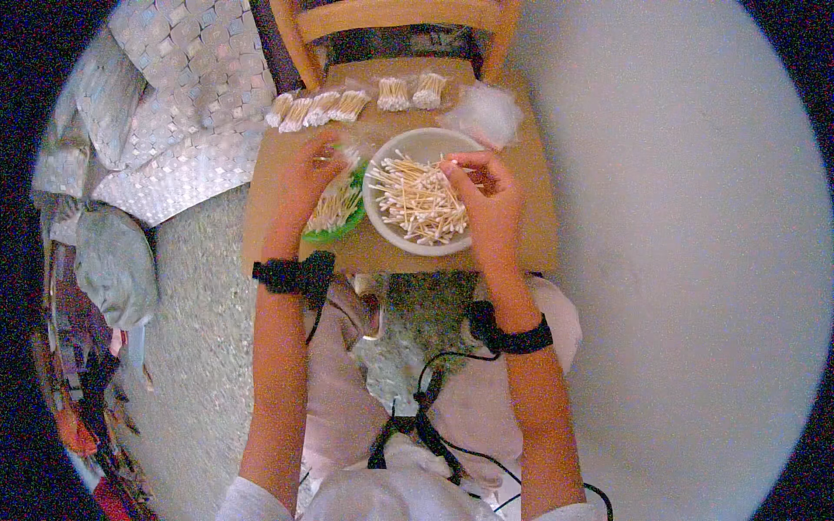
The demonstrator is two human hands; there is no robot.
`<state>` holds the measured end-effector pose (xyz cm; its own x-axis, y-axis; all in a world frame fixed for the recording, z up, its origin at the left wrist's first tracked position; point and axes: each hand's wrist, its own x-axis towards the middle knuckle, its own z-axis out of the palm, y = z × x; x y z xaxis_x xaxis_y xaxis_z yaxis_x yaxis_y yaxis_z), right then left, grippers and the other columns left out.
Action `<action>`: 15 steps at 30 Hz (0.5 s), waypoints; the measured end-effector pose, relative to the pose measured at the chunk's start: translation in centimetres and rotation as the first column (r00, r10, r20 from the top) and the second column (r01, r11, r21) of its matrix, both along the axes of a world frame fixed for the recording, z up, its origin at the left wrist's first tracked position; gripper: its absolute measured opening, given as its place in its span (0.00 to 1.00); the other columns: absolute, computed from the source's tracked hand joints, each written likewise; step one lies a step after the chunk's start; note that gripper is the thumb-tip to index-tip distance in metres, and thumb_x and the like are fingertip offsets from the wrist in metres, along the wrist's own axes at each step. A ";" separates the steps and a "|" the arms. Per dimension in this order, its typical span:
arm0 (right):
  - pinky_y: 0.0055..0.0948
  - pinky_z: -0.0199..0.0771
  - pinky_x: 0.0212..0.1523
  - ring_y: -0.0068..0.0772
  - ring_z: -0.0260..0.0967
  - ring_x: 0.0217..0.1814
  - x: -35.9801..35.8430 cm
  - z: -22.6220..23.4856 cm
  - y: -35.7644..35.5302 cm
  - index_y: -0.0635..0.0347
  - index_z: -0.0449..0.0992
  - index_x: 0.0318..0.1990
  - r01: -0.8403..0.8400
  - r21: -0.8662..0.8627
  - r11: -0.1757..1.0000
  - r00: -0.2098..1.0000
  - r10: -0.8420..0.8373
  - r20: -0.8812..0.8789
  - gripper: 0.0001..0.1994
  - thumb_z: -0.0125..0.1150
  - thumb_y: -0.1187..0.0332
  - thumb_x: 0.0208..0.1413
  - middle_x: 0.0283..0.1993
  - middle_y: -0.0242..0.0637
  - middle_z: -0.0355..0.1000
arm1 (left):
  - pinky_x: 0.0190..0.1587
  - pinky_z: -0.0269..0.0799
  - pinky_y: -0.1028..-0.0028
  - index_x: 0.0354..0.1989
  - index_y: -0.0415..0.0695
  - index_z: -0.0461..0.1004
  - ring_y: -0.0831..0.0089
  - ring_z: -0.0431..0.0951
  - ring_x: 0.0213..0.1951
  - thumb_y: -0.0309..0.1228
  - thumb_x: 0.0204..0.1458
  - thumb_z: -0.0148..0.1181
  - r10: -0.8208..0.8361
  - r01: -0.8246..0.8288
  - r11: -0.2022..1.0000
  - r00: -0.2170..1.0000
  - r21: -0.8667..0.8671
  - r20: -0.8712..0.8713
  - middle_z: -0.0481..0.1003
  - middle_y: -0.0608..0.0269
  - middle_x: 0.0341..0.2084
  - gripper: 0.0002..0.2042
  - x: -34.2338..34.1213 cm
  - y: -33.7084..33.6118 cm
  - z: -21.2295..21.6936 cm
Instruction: The person picks up cotton swabs from a green bowl and a white bowl by hand, placing them into small plastic bags. They then seal the bags and set them aside on the cardboard work surface.
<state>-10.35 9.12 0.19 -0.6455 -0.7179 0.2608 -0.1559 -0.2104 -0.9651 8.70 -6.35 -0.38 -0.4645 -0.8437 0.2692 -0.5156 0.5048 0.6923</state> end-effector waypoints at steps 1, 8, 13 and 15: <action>0.20 0.70 0.34 0.20 0.71 0.32 0.0 0.1 0.0 0.61 0.77 0.36 0.018 0.059 0.998 1.000 -0.020 0.021 0.08 0.65 0.70 0.49 0.34 0.33 0.76 | 0.40 0.72 0.70 0.47 0.45 0.73 0.67 0.78 0.36 0.28 0.44 0.63 -0.027 0.027 0.999 1.000 0.022 0.007 0.77 0.58 0.33 0.18 0.6 0.6 1.3; 0.19 0.71 0.33 0.20 0.71 0.30 1.5 0.7 -0.6 0.62 0.76 0.37 -0.009 -0.032 0.999 0.995 0.012 0.101 0.08 0.64 0.70 0.50 0.33 0.32 0.75 | 0.44 0.72 0.71 0.42 0.37 0.74 0.66 0.77 0.39 0.26 0.47 0.58 -0.079 0.079 0.997 0.982 -0.007 -0.173 0.77 0.55 0.35 0.12 3.0 -0.6 1.7; 0.20 0.72 0.34 0.21 0.71 0.32 1.6 0.7 -0.5 0.63 0.75 0.38 0.029 -0.062 0.998 0.994 -0.023 0.106 0.08 0.64 0.71 0.51 0.35 0.32 0.74 | 0.47 0.70 0.73 0.42 0.37 0.75 0.70 0.76 0.41 0.30 0.52 0.57 -0.293 0.299 0.954 0.945 0.026 -0.143 0.77 0.59 0.38 0.12 0.5 2.3 4.1; 0.20 0.72 0.34 0.21 0.71 0.32 1.9 0.7 -0.7 0.63 0.75 0.38 0.036 -0.111 0.993 0.992 -0.022 0.127 0.08 0.64 0.71 0.51 0.36 0.32 0.74 | 0.47 0.70 0.74 0.43 0.38 0.75 0.73 0.76 0.40 0.29 0.52 0.57 -0.301 0.338 0.930 0.925 0.142 -0.231 0.77 0.60 0.37 0.12 -0.5 2.9 3.2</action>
